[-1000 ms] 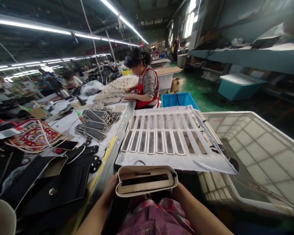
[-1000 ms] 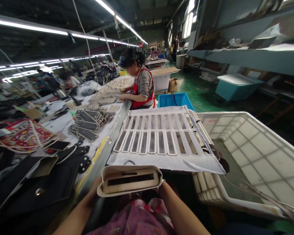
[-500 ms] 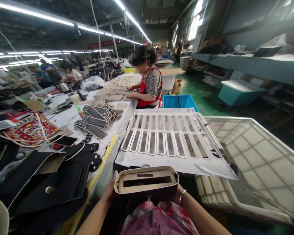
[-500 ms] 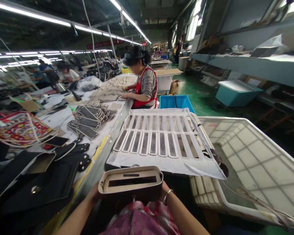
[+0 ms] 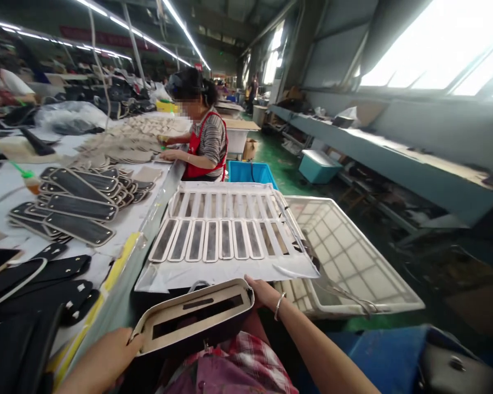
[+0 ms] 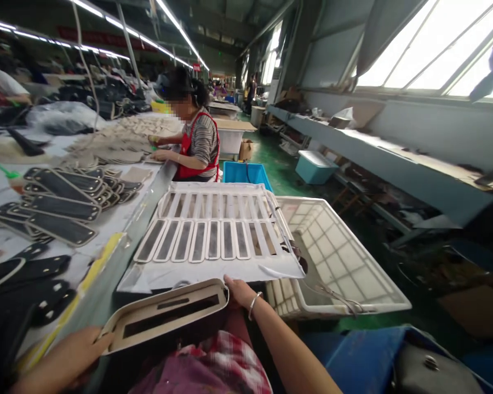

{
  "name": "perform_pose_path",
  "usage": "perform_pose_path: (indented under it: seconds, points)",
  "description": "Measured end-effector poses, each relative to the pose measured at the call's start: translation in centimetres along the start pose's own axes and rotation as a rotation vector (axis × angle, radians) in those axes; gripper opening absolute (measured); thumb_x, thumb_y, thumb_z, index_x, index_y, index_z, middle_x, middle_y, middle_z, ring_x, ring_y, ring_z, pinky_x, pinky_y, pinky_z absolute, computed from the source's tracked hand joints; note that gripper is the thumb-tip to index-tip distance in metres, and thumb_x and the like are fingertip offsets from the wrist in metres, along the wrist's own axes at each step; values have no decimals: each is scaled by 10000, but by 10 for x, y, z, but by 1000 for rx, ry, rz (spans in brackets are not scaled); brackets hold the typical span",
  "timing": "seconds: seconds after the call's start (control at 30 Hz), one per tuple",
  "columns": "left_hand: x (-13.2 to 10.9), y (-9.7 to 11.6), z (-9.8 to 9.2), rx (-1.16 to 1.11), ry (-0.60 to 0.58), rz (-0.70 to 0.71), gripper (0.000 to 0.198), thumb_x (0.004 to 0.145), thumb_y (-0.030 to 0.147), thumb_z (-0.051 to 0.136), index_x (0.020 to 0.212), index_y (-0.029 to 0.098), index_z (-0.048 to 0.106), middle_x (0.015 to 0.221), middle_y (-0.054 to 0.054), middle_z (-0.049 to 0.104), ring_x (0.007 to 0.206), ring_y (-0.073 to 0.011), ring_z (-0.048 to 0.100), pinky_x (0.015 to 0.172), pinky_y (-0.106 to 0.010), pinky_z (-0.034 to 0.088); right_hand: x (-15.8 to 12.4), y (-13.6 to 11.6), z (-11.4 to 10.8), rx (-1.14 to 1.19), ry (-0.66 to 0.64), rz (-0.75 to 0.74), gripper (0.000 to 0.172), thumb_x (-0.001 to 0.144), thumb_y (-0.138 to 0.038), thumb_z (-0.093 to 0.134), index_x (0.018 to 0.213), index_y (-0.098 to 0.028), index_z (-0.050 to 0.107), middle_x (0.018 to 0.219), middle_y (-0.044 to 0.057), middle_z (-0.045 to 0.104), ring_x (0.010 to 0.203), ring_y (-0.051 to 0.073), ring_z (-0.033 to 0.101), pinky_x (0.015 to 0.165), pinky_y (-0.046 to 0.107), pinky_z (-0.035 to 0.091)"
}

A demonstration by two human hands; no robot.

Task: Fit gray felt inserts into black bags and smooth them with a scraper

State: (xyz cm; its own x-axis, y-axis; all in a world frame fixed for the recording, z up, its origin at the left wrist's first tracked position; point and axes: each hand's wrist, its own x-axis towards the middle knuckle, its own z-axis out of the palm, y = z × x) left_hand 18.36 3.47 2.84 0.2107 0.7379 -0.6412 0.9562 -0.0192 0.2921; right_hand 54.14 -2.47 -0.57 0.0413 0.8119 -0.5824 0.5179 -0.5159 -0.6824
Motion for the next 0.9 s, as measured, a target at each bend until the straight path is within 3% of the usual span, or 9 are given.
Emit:
perform_pose_path:
  seconds: [0.07,0.13,0.23,0.37,0.57,0.67,0.77,0.9]
  points:
    - [2,-3,2,68,88,59,380,820,393,306,650,185,574,636,-100,648,626,-247,626,531,-299,408,-11,-9,-14,-22,-18,35,592,936,-498,134,855,-116,579,684,58,621,592,125,616,549,235,508]
    - [1,-3,0,117,147,109,331,789,370,367,631,190,596,709,-107,663,738,-262,623,610,-308,417,-21,-19,-24,-89,-67,37,493,897,-522,278,810,-139,576,645,40,625,579,127,622,510,198,492]
    - [-2,0,-6,178,149,170,317,774,343,378,653,187,627,764,-104,670,798,-259,610,685,-314,408,-26,-33,-31,-259,-161,64,278,791,-401,517,699,-144,570,624,24,638,555,126,618,453,168,458]
    - [-7,6,-13,245,159,157,363,797,311,314,676,163,624,774,-125,672,785,-251,611,679,-317,391,-12,-51,-27,-472,-261,160,301,800,-254,474,558,-103,569,526,75,620,462,138,589,444,210,464]
    - [-12,13,-18,241,178,89,312,781,270,348,691,143,618,792,-144,676,754,-243,612,616,-303,358,-8,-64,-24,-773,-273,22,282,865,-287,493,766,-75,649,599,63,652,549,138,619,551,255,491]
    - [-10,13,-18,235,193,106,302,781,240,350,691,135,618,795,-144,674,763,-236,608,621,-298,352,-26,-60,-22,-921,-226,-117,188,819,-147,505,868,-50,659,771,157,686,744,235,656,627,295,484]
    - [-6,12,-18,230,196,141,318,797,252,346,681,130,615,791,-147,668,770,-239,602,619,-296,347,-43,-52,-16,-1051,-143,-224,262,798,-78,471,1012,-44,620,940,227,655,903,311,625,682,350,471]
    - [-4,10,-19,207,189,179,336,806,258,334,663,143,615,727,-110,660,714,-207,596,587,-278,335,-47,-42,-10,-1148,-78,-290,261,831,-105,409,964,-58,628,843,215,662,797,309,647,586,329,463]
